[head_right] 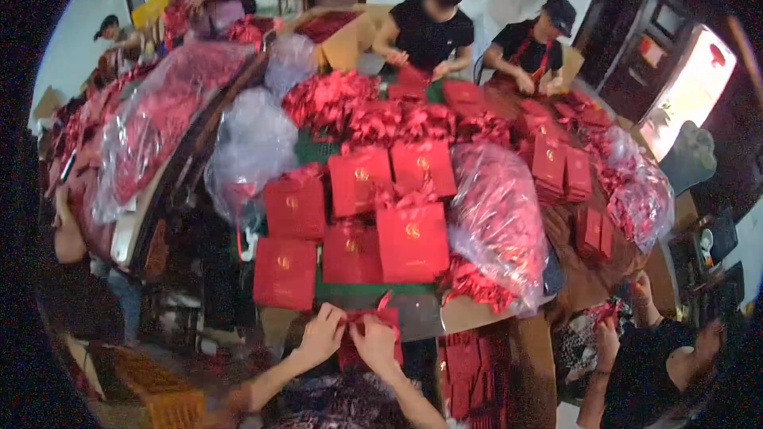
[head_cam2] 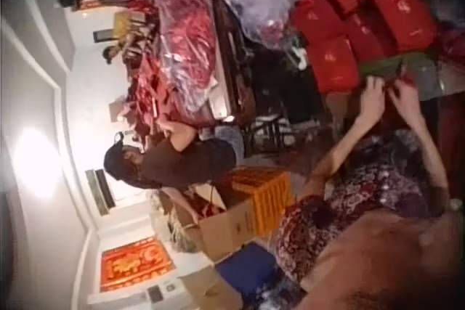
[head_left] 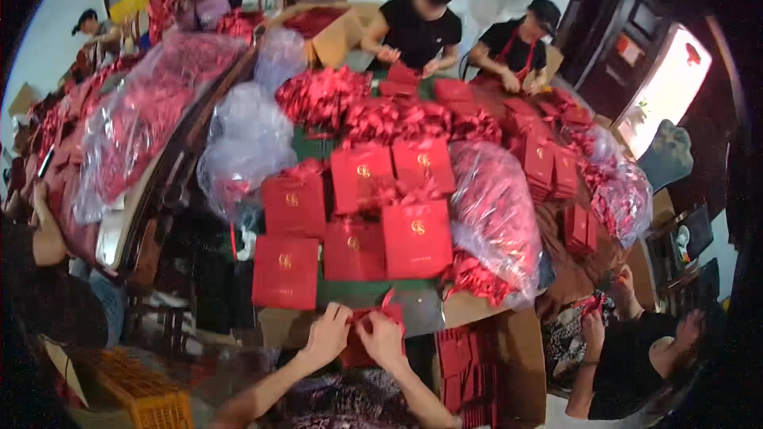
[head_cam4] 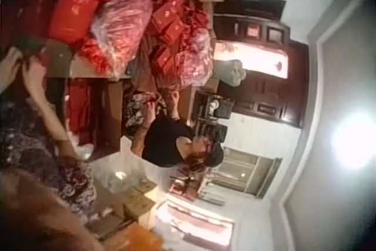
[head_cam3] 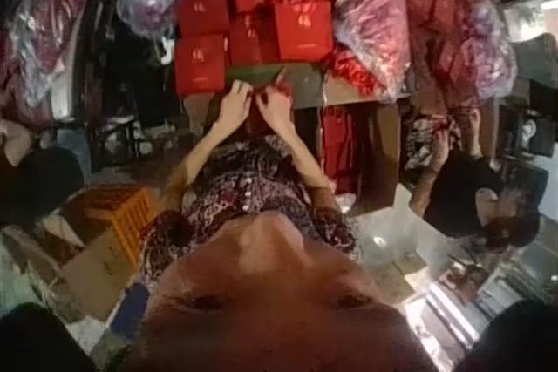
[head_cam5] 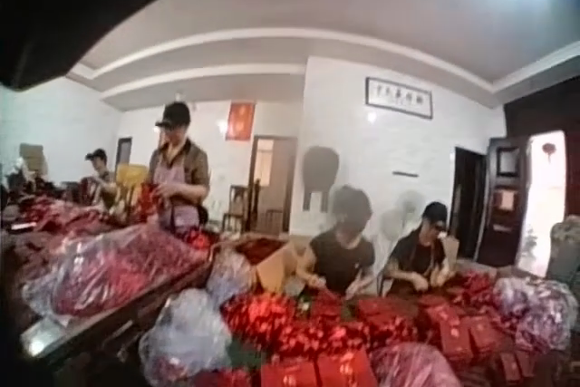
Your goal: The person assembles red paper gift bags by tying ribbons onto them by hand.
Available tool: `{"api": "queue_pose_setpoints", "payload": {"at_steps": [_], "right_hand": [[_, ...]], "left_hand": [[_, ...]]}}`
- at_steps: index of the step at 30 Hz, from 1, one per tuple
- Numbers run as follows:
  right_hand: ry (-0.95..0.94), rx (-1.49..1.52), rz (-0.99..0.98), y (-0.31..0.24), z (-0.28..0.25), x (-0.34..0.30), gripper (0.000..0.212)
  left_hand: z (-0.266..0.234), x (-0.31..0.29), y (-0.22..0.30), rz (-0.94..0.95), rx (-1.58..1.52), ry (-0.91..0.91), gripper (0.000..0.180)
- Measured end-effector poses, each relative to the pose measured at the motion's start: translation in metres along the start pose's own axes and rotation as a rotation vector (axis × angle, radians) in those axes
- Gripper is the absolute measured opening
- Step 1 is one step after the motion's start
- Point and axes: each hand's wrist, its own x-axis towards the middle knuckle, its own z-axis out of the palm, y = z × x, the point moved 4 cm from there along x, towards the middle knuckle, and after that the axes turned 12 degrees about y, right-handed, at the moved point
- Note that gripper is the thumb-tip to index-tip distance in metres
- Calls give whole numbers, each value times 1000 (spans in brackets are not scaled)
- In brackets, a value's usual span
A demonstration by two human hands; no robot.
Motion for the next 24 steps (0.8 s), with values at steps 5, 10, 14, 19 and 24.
{"api": "queue_pose_setpoints", "payload": {"at_steps": [5,10,14,19,24], "right_hand": [[-44,17,-4,3,0,2,23],[62,121,47,13,-5,-3,19],[102,124,-38,0,-7,3,20],[186,267,9,5,-10,0,26],[115,111,-103,1,-13,3,22]], "left_hand": [[-1,4,9,77,43,7,15],[9,15,17,76,-30,-5,11],[-2,19,9,31,-123,16,13],[8,19,-7,-54,-285,-137,14],[9,16,-14,-70,-270,-177,16]]}}
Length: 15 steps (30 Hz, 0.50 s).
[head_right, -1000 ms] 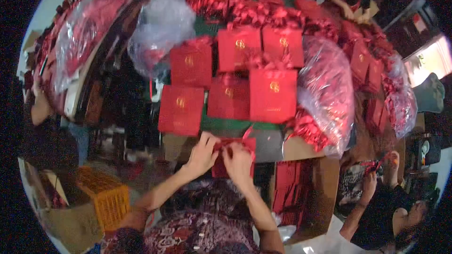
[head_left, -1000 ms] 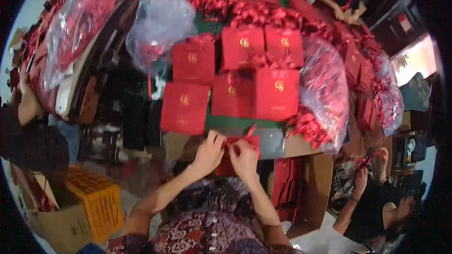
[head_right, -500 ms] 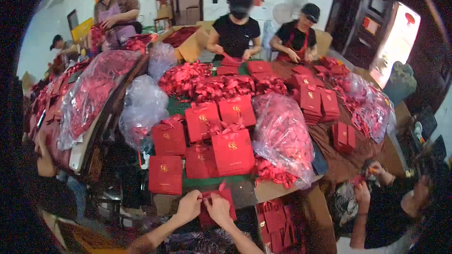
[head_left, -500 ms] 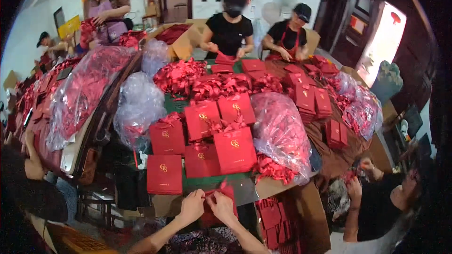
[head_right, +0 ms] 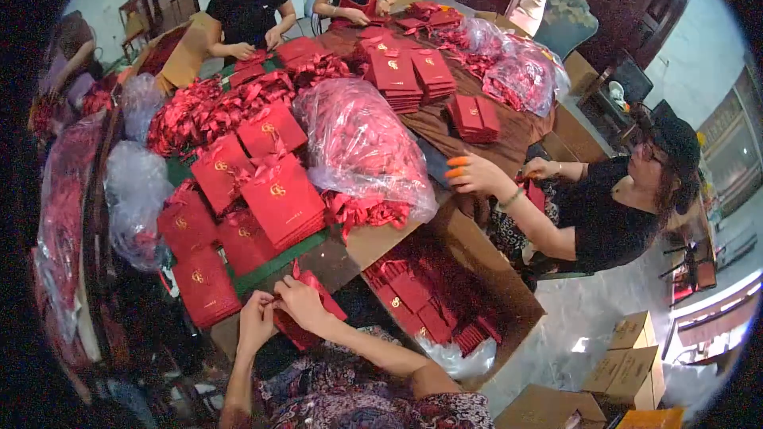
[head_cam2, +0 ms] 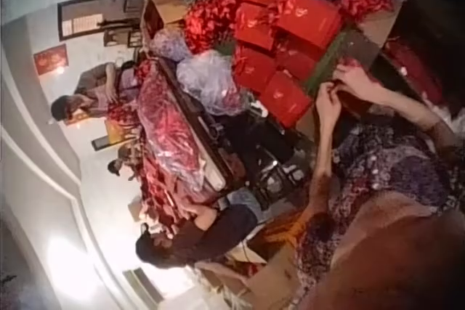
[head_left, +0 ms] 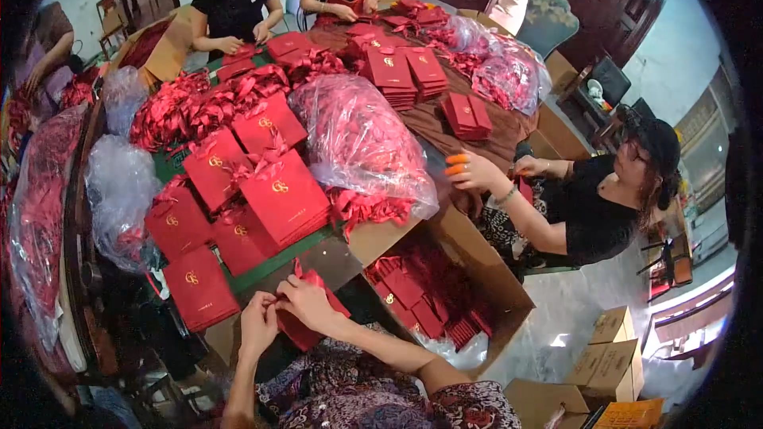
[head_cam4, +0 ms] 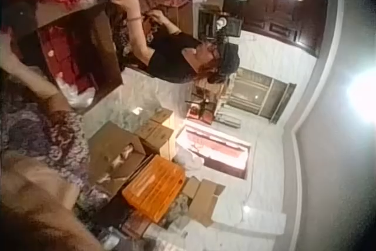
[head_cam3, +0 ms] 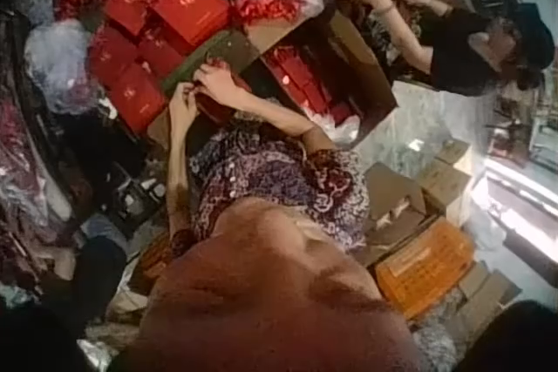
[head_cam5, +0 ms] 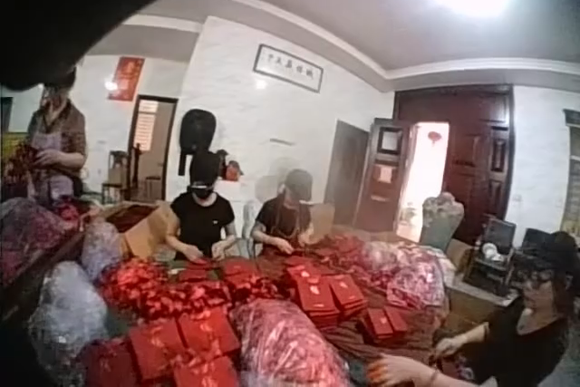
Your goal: The person assembles red paper gift bags by tying ribbons onto them by hand.
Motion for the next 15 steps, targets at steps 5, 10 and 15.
{"api": "queue_pose_setpoints", "payload": {"at_steps": [5,10,15], "right_hand": [[-158,-80,-3,-13,-8,7,11],[-171,-252,-79,-11,5,12,12],[-386,-123,21,0,-10,29,19]], "left_hand": [[-4,-9,10,2,62,103,21],[-8,-9,27,62,103,150,13],[-6,-16,24,184,-41,221,14]]}}
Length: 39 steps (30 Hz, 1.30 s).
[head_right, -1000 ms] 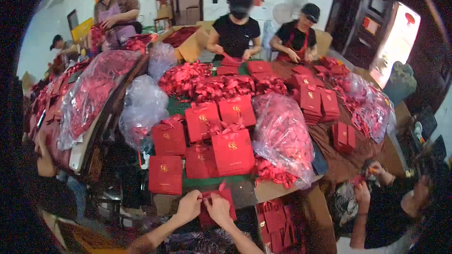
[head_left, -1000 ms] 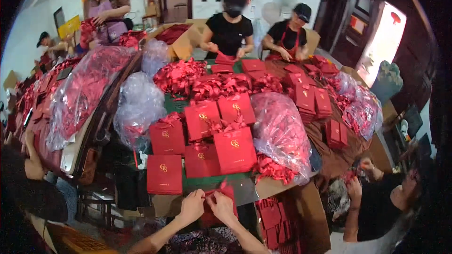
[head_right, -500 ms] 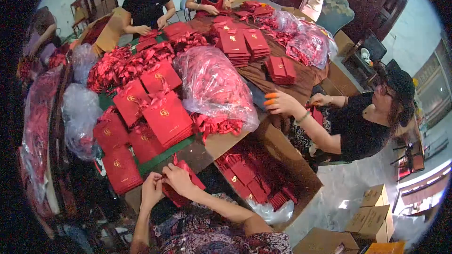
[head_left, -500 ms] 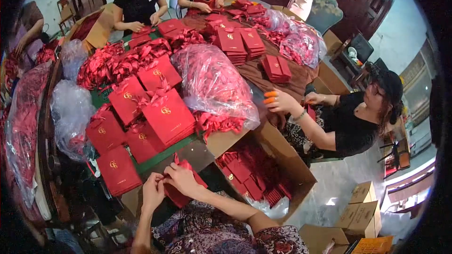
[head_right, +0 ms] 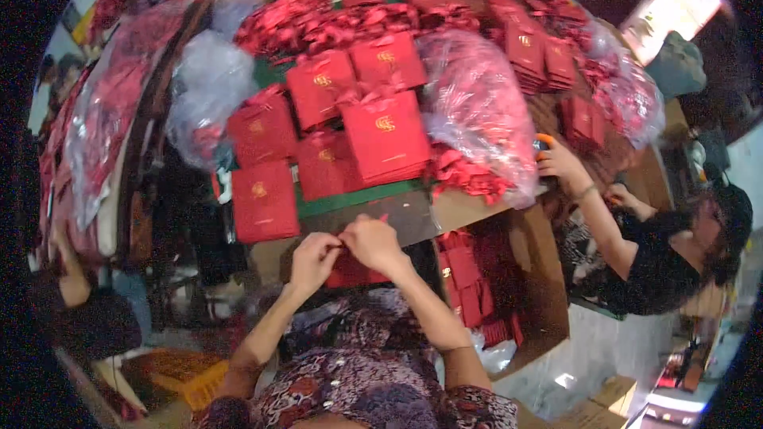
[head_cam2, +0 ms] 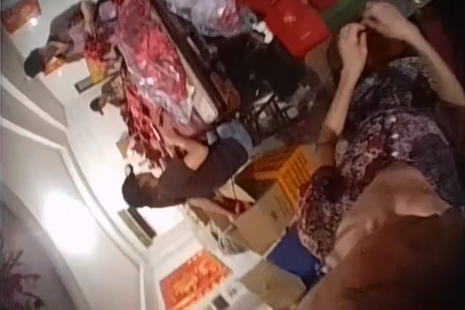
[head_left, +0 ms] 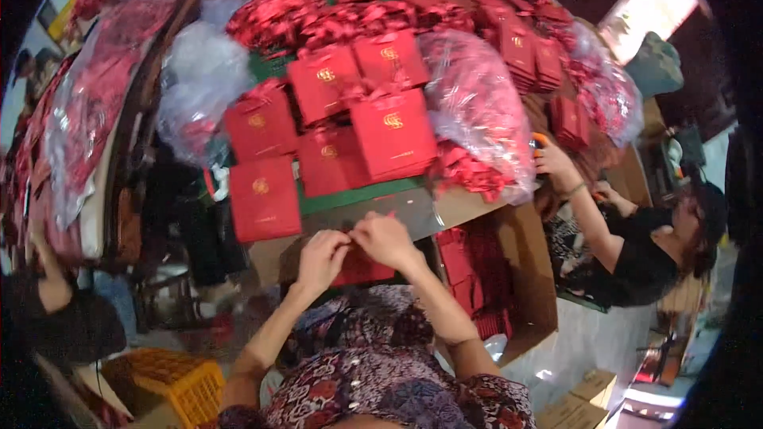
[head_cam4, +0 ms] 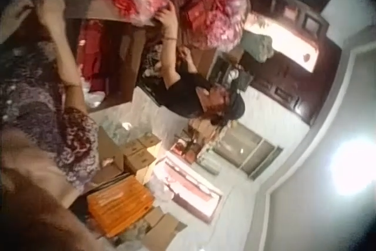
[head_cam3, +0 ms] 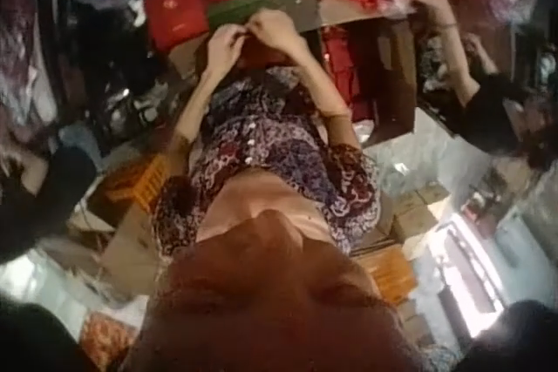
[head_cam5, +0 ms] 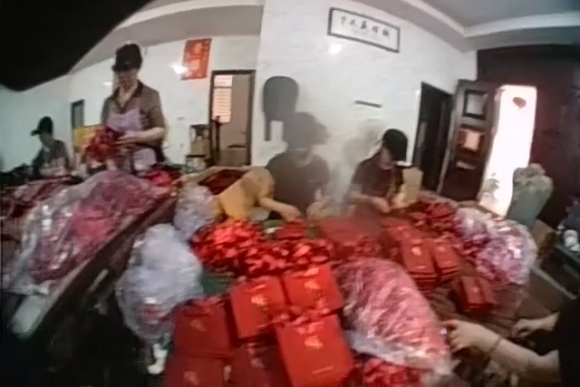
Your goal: The person assembles red paper gift bags by tying ribbons onto them by hand.
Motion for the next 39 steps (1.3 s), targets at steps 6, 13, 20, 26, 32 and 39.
{"api": "queue_pose_setpoints", "payload": {"at_steps": [6,13,20,26,32,39], "right_hand": [[-111,209,7,7,5,9,20],[-36,176,134,4,29,9,22],[151,262,186,20,38,22,25],[457,262,88,21,-12,16,20],[410,-78,263,63,-22,-7,35],[362,-114,340,77,12,-8,29]], "left_hand": [[-3,1,4,142,95,-80,14],[-14,8,-1,65,96,-98,15],[-11,7,1,76,31,-106,17],[3,-1,-30,-190,26,-112,23],[7,1,-26,-221,68,-138,27],[14,1,-35,-206,51,-84,23]]}}
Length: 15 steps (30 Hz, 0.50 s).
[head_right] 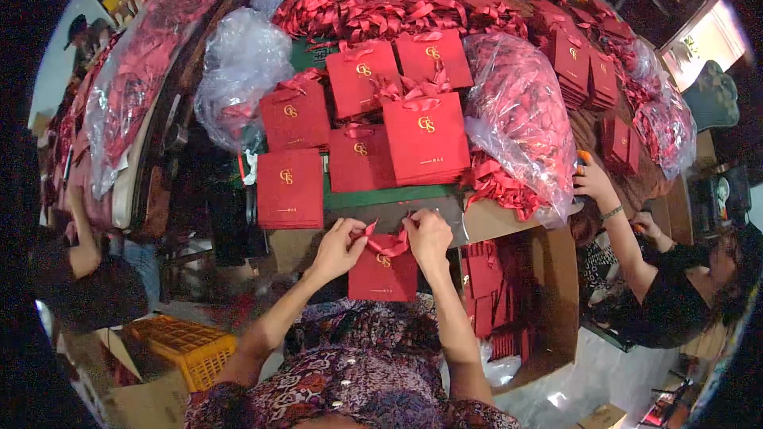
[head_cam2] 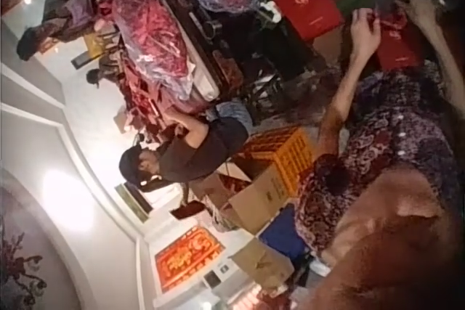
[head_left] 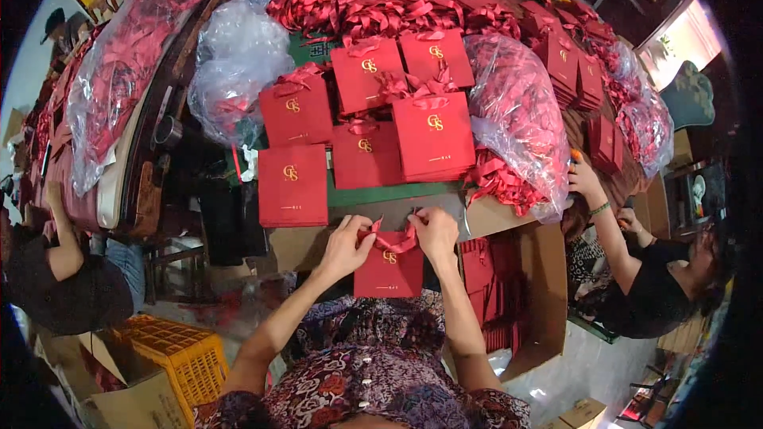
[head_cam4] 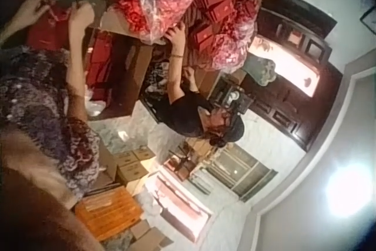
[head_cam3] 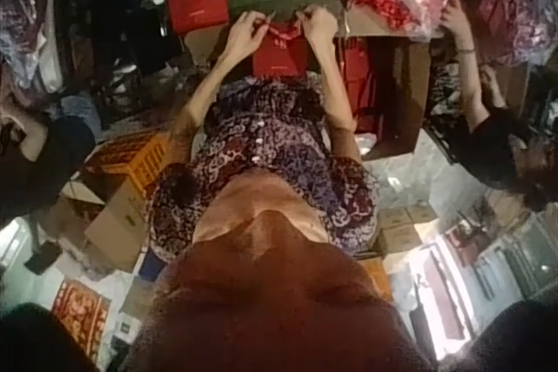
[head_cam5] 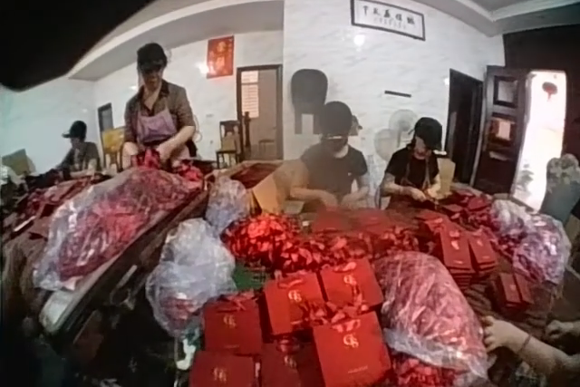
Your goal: The person assembles red paper gift bags by tying ribbons onto them by hand.
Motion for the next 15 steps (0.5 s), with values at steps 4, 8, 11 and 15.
{"api": "queue_pose_setpoints", "payload": {"at_steps": [4,8,11,15], "right_hand": [[8,63,9,0,2,1,20],[44,113,1,-3,3,-1,19],[22,133,4,-11,4,-1,16],[-65,255,-11,-19,2,-5,16]], "left_hand": [[6,6,-4,-2,47,76,23],[16,18,12,-25,196,22,19],[24,22,14,3,267,29,18],[26,25,8,89,301,103,15]]}}
